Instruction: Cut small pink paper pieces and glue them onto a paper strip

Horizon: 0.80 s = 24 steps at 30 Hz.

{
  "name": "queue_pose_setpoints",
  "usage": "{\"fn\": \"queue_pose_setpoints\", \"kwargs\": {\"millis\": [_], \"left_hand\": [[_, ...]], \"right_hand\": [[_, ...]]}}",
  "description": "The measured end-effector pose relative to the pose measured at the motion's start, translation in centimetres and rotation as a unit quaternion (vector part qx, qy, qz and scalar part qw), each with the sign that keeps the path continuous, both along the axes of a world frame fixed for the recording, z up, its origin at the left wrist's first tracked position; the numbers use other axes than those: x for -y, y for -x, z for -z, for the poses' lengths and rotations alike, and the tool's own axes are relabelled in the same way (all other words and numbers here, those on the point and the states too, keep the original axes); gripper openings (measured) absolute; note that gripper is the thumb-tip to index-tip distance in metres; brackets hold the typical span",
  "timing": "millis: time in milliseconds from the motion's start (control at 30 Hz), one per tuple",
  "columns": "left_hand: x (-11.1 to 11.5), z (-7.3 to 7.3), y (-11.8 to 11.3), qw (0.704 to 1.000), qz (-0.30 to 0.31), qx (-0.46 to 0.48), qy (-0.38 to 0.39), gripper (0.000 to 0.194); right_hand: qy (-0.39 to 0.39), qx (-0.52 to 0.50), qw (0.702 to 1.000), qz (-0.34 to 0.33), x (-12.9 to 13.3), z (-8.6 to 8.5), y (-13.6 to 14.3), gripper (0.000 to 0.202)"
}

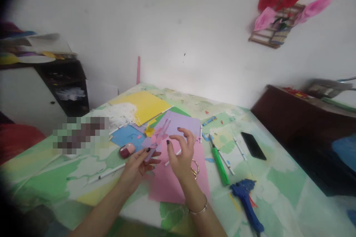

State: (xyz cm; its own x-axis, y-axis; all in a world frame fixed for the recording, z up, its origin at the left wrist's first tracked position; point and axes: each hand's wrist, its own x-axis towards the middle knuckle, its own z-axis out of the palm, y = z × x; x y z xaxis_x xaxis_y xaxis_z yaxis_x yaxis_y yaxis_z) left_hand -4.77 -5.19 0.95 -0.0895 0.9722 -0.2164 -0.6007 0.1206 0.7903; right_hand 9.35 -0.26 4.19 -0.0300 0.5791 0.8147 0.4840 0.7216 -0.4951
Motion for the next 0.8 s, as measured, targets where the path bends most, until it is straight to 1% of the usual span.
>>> {"fn": "queue_pose_setpoints", "kwargs": {"millis": [67,200,367,533,800], "left_hand": [[-0.2,0.5,-0.2,1.0,0.005,0.001,-0.005,0.033],[-0.3,1.7,-0.4,1.0,0.003,0.006,-0.006,0.03],[-0.4,2.7,-0.5,1.0,-0.01,0.022,-0.004,0.028],[-0.2,2.9,-0.5,1.0,-0.017,0.023,-0.007,0.027],[0.0,2.4,-0.6,0.999,-0.007,0.034,-0.007,0.027]], "right_hand": [[-0.008,0.017,1.0,0.007,0.6,0.6,0.4,0.013],[-0.002,0.016,1.0,0.014,1.4,1.7,0.9,0.013],[0.052,0.022,0.998,0.007,1.7,2.0,1.1,0.01],[0.088,0.019,0.996,-0.028,1.7,2.2,1.1,0.009],[0.094,0.012,0.994,-0.056,1.8,2.0,1.1,0.012]]}}
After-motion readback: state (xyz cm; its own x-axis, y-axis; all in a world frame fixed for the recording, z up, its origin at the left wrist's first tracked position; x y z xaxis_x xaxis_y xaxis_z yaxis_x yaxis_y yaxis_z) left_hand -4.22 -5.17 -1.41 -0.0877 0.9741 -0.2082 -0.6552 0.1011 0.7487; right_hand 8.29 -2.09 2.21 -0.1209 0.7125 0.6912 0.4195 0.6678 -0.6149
